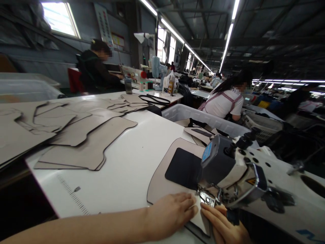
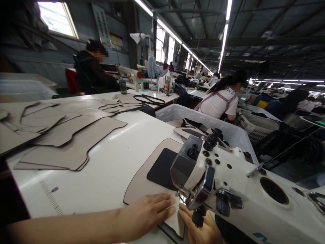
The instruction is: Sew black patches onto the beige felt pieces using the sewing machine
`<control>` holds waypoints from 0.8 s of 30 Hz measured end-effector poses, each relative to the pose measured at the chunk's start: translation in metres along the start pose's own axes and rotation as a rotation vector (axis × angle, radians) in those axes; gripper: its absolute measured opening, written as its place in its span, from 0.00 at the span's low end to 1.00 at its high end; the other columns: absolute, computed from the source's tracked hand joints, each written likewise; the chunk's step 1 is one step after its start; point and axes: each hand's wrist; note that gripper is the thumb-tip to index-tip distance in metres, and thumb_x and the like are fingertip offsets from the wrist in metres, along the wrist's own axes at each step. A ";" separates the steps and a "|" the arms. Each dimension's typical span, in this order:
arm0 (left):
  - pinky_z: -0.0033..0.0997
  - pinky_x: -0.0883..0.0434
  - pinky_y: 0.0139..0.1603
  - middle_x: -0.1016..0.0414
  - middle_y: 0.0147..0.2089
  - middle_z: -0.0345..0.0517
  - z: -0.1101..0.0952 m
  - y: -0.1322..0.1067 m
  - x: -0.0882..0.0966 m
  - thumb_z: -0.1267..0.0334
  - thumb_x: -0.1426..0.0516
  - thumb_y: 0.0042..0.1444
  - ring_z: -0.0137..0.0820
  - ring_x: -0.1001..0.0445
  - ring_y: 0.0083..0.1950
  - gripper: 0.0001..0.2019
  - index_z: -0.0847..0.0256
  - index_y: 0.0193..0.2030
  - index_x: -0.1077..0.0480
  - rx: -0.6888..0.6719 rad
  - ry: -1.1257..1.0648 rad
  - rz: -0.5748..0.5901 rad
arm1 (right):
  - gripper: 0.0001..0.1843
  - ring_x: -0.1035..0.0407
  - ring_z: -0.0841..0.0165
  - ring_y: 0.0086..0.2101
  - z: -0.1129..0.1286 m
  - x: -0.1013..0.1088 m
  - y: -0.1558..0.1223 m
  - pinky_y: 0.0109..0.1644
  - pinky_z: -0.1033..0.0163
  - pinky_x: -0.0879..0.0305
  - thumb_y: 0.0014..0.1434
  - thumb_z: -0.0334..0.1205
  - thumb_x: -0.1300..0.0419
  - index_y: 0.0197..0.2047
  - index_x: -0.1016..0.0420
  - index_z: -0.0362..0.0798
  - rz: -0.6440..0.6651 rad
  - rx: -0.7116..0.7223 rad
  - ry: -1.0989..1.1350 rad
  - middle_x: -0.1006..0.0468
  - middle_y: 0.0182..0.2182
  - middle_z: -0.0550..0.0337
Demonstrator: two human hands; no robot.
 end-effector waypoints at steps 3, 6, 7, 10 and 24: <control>0.33 0.41 0.62 0.32 0.55 0.56 0.006 0.000 -0.004 0.68 0.54 0.63 0.36 0.36 0.59 0.16 0.70 0.56 0.39 -0.042 -0.023 0.004 | 0.22 0.31 0.70 0.45 0.000 0.001 0.000 0.45 0.61 0.33 0.56 0.30 0.49 0.53 0.33 0.51 -0.009 -0.016 0.010 0.34 0.54 0.68; 0.32 0.44 0.64 0.33 0.57 0.55 0.018 0.000 -0.006 0.69 0.55 0.64 0.35 0.39 0.61 0.17 0.68 0.57 0.39 -0.090 -0.058 0.023 | 0.21 0.31 0.70 0.45 0.003 0.003 0.006 0.45 0.61 0.34 0.57 0.30 0.50 0.53 0.33 0.51 -0.027 -0.054 0.031 0.33 0.53 0.68; 0.32 0.44 0.64 0.33 0.57 0.55 0.022 0.000 -0.005 0.69 0.55 0.64 0.35 0.39 0.62 0.17 0.67 0.57 0.39 -0.103 -0.074 0.030 | 0.21 0.31 0.71 0.44 0.004 0.004 0.008 0.45 0.62 0.34 0.57 0.29 0.50 0.53 0.33 0.51 -0.031 -0.069 0.045 0.32 0.52 0.67; 0.31 0.45 0.65 0.33 0.57 0.54 0.035 0.004 -0.002 0.69 0.55 0.64 0.35 0.39 0.62 0.16 0.68 0.55 0.35 -0.147 -0.152 0.036 | 0.21 0.30 0.72 0.43 0.009 0.012 0.018 0.45 0.63 0.35 0.57 0.27 0.51 0.51 0.31 0.50 -0.060 -0.152 0.110 0.28 0.49 0.67; 0.26 0.40 0.61 0.28 0.52 0.46 0.097 0.037 0.012 0.73 0.56 0.62 0.30 0.35 0.59 0.18 0.63 0.51 0.28 -0.223 -0.404 0.136 | 0.26 0.38 0.68 0.53 0.014 0.018 0.022 0.50 0.64 0.35 0.55 0.26 0.54 0.58 0.39 0.42 0.104 -0.081 0.075 0.40 0.58 0.58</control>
Point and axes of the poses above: each hand's wrist, its own y-axis towards the middle knuckle, its own x-axis out of the back of the hand, z = x × y
